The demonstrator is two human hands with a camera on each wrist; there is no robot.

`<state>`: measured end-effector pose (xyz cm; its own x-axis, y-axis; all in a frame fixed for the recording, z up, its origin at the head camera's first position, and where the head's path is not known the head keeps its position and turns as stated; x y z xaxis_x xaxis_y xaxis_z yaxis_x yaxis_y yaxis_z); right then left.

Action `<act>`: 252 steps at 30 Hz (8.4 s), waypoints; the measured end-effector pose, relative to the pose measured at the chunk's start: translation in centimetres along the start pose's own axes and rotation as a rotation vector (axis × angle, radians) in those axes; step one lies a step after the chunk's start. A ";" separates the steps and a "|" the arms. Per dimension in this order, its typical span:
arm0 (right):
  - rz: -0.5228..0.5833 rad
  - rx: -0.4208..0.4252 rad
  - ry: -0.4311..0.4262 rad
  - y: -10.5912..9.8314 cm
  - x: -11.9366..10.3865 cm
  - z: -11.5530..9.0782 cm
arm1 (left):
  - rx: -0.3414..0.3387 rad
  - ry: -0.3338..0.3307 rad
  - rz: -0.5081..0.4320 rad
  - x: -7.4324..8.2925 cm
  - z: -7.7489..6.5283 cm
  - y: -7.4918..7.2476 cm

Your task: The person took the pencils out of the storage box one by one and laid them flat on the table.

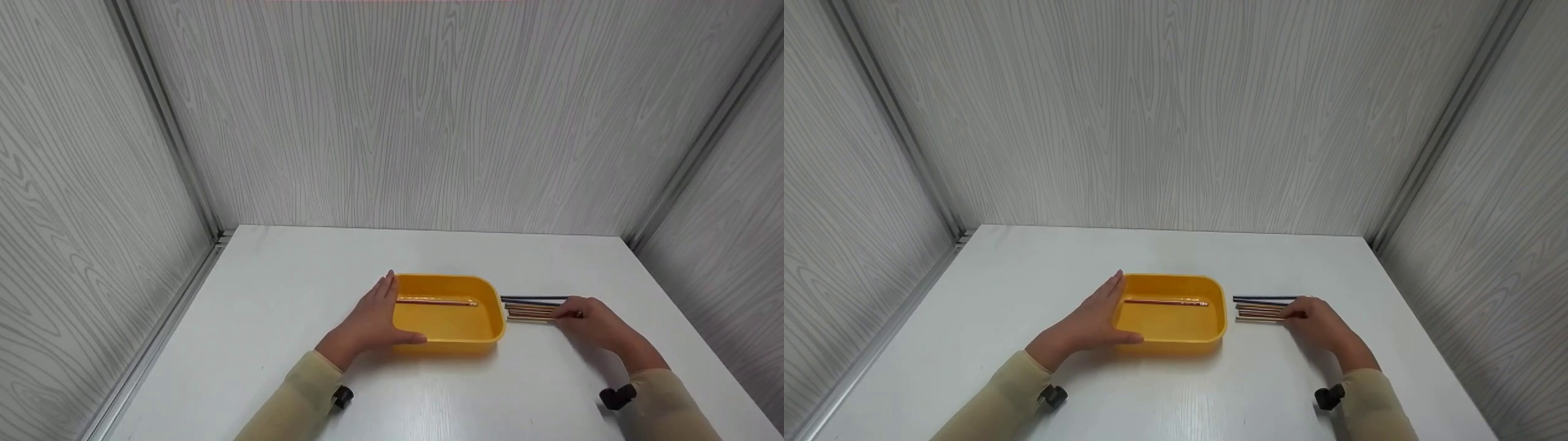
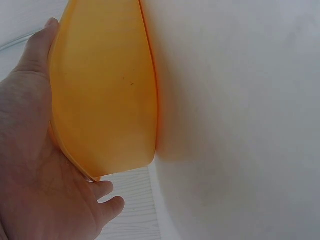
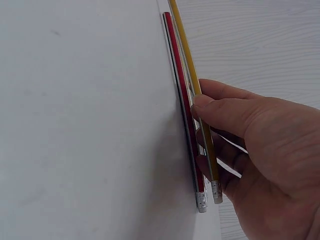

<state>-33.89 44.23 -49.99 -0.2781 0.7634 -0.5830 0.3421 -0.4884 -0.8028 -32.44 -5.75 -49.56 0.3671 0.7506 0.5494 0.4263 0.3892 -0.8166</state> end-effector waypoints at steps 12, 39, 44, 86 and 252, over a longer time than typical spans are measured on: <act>-0.019 0.046 0.014 0.4 0.5 0.2 | 0.003 0.001 0.009 0.1 -0.2 -0.1; -0.008 0.094 0.055 0.6 -1.6 0.8 | 0.000 0.003 -0.015 0.0 -0.2 -0.1; 0.008 0.100 0.045 0.4 -3.4 2.3 | 0.004 0.000 -0.011 0.0 -0.2 0.0; -0.308 -0.090 -0.134 9.6 -18.7 13.3 | 0.013 -0.005 -0.007 -0.5 -0.5 -0.1; 0.053 -0.023 -0.138 -2.6 -0.8 -1.1 | 0.011 0.003 -0.022 -0.4 -0.4 0.0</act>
<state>-33.53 45.31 -47.29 -0.3793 0.6706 -0.6375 0.3795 -0.5156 -0.7682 -32.31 -6.28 -49.71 0.3604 0.7402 0.5677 0.4251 0.4113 -0.8063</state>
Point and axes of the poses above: each hand's wrist, its own z-axis towards the middle knuckle, its own y-axis out of the palm, x = y × z, the point moved 1 cm from there along z, towards the middle knuckle, and after that the axes turned 13 degrees about -x, right-handed, at the moved point
